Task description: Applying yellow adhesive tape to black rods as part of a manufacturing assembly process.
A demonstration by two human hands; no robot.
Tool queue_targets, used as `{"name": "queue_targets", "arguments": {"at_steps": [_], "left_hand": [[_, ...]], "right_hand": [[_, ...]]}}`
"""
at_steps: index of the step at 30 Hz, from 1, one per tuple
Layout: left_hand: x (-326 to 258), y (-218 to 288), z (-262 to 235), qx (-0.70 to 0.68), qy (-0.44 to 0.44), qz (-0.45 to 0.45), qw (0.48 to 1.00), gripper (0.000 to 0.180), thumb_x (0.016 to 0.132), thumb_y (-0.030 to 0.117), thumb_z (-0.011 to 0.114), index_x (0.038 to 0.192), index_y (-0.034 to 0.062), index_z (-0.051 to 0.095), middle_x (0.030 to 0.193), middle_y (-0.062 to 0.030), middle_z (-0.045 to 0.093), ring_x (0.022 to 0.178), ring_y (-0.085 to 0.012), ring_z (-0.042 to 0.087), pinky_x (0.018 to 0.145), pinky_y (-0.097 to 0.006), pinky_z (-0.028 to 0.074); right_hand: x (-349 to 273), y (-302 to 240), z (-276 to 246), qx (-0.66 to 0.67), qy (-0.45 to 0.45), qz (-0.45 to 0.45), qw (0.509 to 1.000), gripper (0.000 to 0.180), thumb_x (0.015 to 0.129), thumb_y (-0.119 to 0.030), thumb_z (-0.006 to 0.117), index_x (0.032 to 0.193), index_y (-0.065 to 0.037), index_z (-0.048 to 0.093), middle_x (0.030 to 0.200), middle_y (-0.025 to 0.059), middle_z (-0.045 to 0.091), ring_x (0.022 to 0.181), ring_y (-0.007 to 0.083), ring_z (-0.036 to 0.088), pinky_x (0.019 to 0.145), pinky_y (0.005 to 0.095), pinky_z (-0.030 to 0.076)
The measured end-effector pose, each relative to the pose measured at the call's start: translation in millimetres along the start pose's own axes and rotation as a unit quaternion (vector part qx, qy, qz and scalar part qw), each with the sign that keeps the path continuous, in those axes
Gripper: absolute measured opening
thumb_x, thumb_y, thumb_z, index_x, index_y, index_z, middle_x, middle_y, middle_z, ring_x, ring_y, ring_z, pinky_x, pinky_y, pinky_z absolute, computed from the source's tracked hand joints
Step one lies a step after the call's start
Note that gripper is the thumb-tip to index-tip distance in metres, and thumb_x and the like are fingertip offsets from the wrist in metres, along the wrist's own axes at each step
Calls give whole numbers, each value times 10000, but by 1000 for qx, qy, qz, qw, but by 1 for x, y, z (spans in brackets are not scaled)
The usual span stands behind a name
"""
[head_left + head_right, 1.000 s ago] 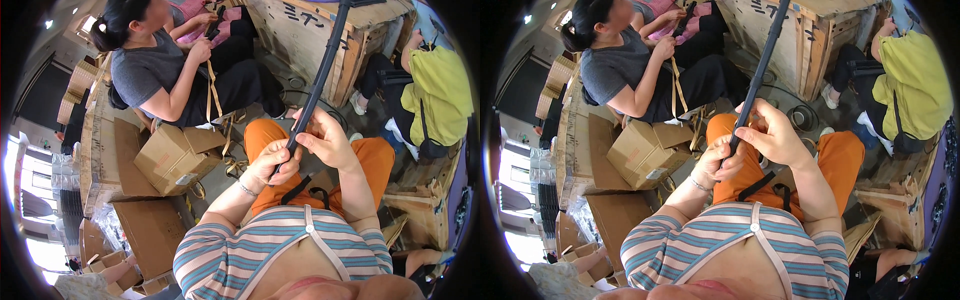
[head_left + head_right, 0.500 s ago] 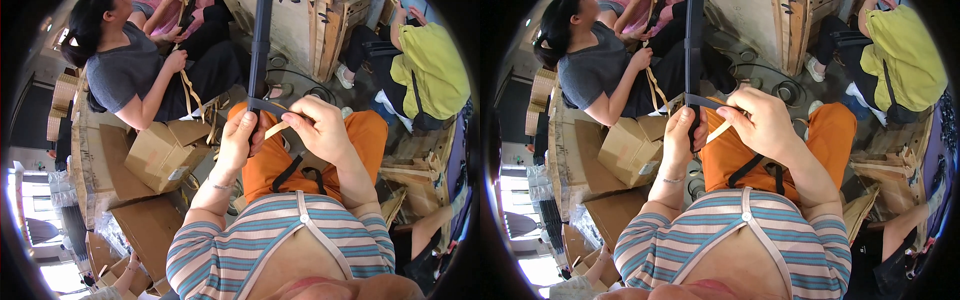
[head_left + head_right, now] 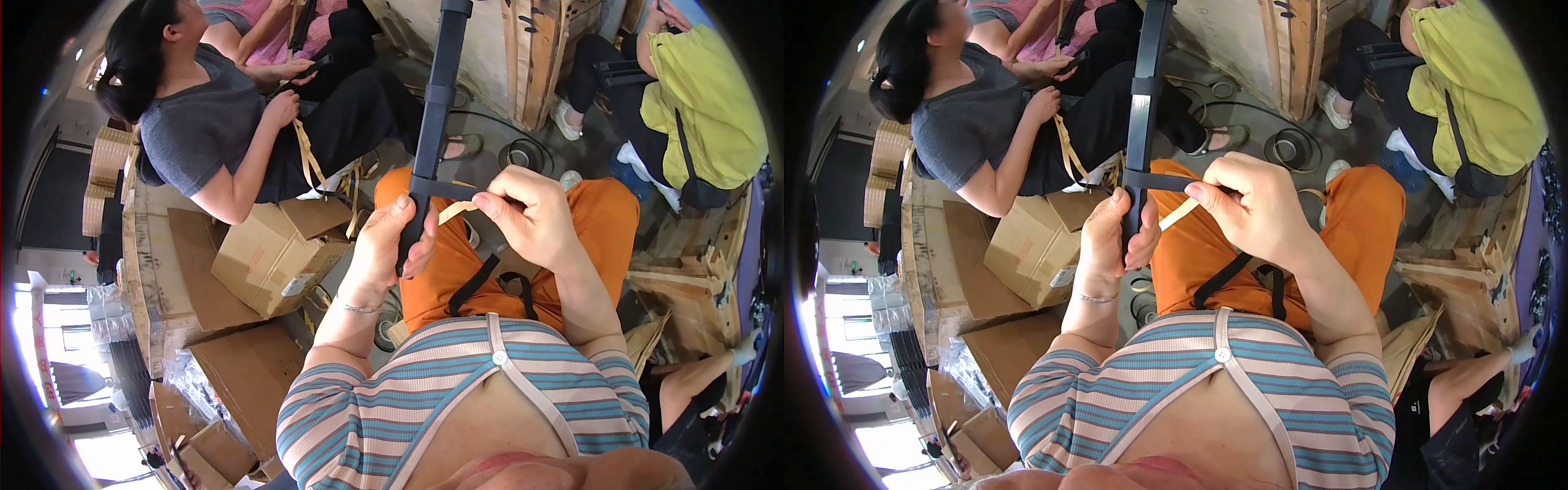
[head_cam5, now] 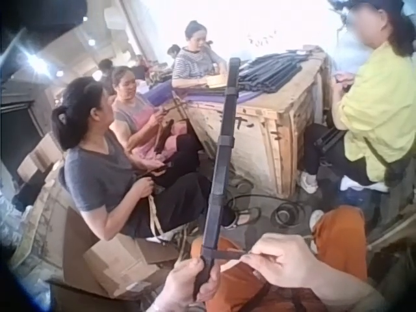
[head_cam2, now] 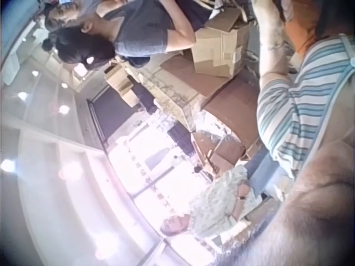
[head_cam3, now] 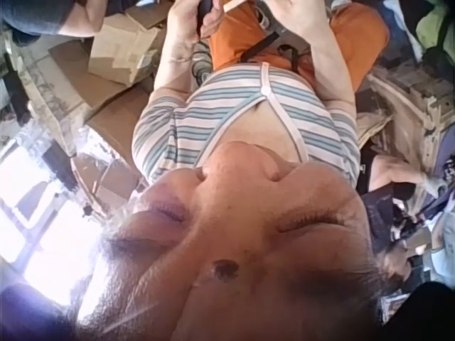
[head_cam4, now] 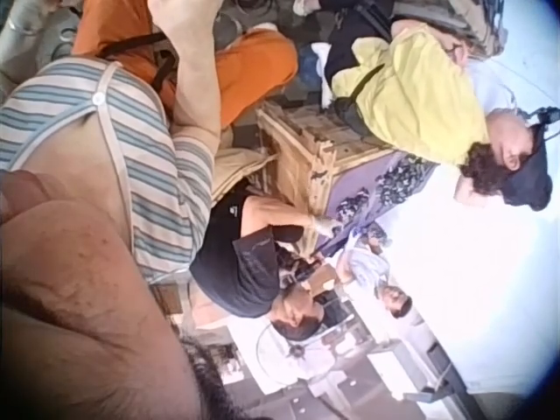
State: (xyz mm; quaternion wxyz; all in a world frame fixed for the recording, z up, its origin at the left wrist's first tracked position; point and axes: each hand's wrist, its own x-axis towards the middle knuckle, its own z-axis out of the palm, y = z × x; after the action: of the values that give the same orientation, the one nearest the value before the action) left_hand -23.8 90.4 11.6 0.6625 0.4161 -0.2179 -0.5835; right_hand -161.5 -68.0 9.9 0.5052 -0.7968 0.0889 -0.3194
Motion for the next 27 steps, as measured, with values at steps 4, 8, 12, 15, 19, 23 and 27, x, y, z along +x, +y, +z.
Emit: {"name": "queue_targets", "arguments": {"at_steps": [4,8,12,15,19,23,27], "left_hand": [[3,1,-3,-80,-88,-48,992,462,921,434,369,784,4,469,484,-30,391,337,-87,313,302,-216,246],[3,3,6,-43,-37,-46,997,459,899,449,401,737,24,464,440,-18,352,308,-87,289,269,-215,197],[4,2,6,3,-1,-26,1000,465,928,432,346,779,8,466,475,-26,389,334,-89,313,308,-216,256],[5,2,9,33,24,-22,999,458,934,421,336,781,10,467,477,-23,393,336,-88,318,313,-215,264],[7,0,8,45,17,-14,999,449,938,412,334,786,11,468,480,-19,392,340,-85,321,316,-213,267],[9,-3,4,18,-3,-10,1000,448,936,416,338,787,13,467,482,-17,389,342,-83,321,313,-213,260],[12,-2,6,-15,-34,-27,999,456,928,436,348,779,19,456,480,-12,374,345,-79,303,311,-212,248]], "right_hand": [[5,19,4,43,-22,26,998,200,803,-157,644,713,9,578,598,67,482,488,136,413,453,268,322],[8,18,8,96,-57,40,993,197,808,-145,631,943,-10,583,725,83,552,600,138,518,538,250,410],[15,8,14,186,-100,48,976,268,828,-110,586,1054,2,495,850,104,581,721,166,585,626,265,463],[21,0,15,151,-103,43,982,187,836,-98,558,977,-1,482,808,113,588,691,180,589,611,288,456],[22,-7,15,116,-105,88,984,127,831,-92,533,935,-19,523,698,101,577,612,188,560,567,288,432],[23,-6,16,123,-103,93,983,104,819,-76,512,886,-25,572,627,99,554,563,165,532,541,271,413],[23,6,22,173,-91,39,980,112,829,-8,463,893,6,554,649,-10,500,591,34,432,524,204,365]]}}
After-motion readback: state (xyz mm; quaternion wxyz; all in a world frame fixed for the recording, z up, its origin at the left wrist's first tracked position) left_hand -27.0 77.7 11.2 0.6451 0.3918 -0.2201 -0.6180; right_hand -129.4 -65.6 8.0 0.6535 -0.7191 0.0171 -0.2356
